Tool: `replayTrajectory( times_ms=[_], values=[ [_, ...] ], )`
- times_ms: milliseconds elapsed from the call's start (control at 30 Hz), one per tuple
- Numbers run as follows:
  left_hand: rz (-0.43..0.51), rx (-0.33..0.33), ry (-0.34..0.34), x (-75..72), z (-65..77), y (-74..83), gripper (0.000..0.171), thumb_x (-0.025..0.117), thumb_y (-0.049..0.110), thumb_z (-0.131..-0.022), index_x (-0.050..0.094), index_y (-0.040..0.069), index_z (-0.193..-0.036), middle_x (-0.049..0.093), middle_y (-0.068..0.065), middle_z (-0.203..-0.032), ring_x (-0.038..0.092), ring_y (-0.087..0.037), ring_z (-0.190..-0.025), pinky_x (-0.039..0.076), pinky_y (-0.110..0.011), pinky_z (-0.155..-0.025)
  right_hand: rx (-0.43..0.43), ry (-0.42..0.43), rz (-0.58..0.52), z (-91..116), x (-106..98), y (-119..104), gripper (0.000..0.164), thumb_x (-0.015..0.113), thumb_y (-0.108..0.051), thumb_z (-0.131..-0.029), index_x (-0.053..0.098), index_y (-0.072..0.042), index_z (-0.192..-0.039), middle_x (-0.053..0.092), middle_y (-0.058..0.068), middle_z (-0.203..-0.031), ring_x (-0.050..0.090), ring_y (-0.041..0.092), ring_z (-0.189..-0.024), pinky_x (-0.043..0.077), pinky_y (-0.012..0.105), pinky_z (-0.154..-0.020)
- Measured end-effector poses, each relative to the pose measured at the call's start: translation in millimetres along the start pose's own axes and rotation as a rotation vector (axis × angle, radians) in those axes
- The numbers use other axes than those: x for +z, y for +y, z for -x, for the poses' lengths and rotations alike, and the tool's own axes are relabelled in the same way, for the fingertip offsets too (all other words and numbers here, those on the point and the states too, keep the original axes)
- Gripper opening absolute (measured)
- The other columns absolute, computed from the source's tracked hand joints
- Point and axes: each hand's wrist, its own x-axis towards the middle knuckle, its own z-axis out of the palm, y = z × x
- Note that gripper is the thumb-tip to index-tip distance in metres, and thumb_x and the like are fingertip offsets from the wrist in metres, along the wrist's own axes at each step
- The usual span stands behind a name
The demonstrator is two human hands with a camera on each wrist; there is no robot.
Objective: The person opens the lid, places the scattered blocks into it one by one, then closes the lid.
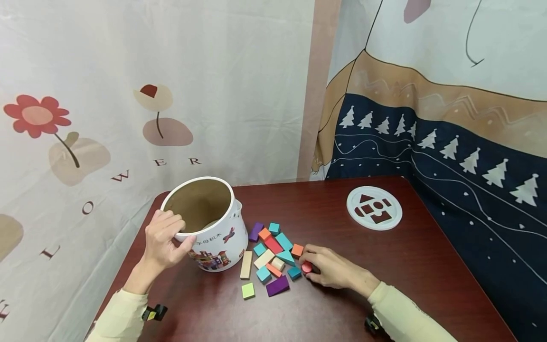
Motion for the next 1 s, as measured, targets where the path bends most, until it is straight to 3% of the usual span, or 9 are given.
replayTrajectory(
  times_ms=[300,467,633,1000],
  values=[
    [-0.004,0.0,0.007,-2.3,3.5,0.7,0.038,0.06,0.034,-0.078,0.04,0.012,-0.055,0.029,0.006,-0.055,0.027,-0.017,-0.051,0.025,-0.039,-0.056,0.062,0.029,-0.095,-6,-24,-3,0.03,0.081,-0.013,-0.083,0.072,-0.015,-0.111,0.056,-0.009,-0.104,0.055,0.005,-0.09,0.056,0.028,-0.076],
    [0.006,0.006,0.013,-2.4,2.5,2.3,0.034,0.061,0.031,-0.074,0.04,0.011,-0.055,0.029,0.005,-0.055,0.026,-0.017,-0.052,0.025,-0.039,-0.056,0.048,0.08,-0.099,-12,-41,-4,0.028,0.08,-0.013,-0.084,0.07,-0.014,-0.11,0.059,-0.008,-0.107,0.056,0.006,-0.093,0.058,0.033,-0.08],
    [0.014,0.013,0.016,-1.4,-0.6,2.8,0.039,0.059,0.034,-0.079,0.039,0.011,-0.055,0.03,0.004,-0.054,0.026,-0.017,-0.052,0.026,-0.039,-0.056,0.034,0.152,-0.073,-21,-60,-2,0.033,0.082,-0.013,-0.081,0.069,-0.014,-0.111,0.06,-0.008,-0.108,0.057,0.005,-0.094,0.058,0.027,-0.08],
    [0.004,0.011,0.016,0.3,-2.2,0.1,0.041,0.059,0.037,-0.08,0.039,0.012,-0.055,0.029,0.006,-0.055,0.026,-0.017,-0.051,0.025,-0.039,-0.055,-0.12,0.269,-0.102,-72,-103,-17,0.033,0.082,-0.012,-0.081,0.068,-0.01,-0.111,0.063,-0.005,-0.109,0.056,0.006,-0.097,0.058,0.029,-0.082]
  ],
)
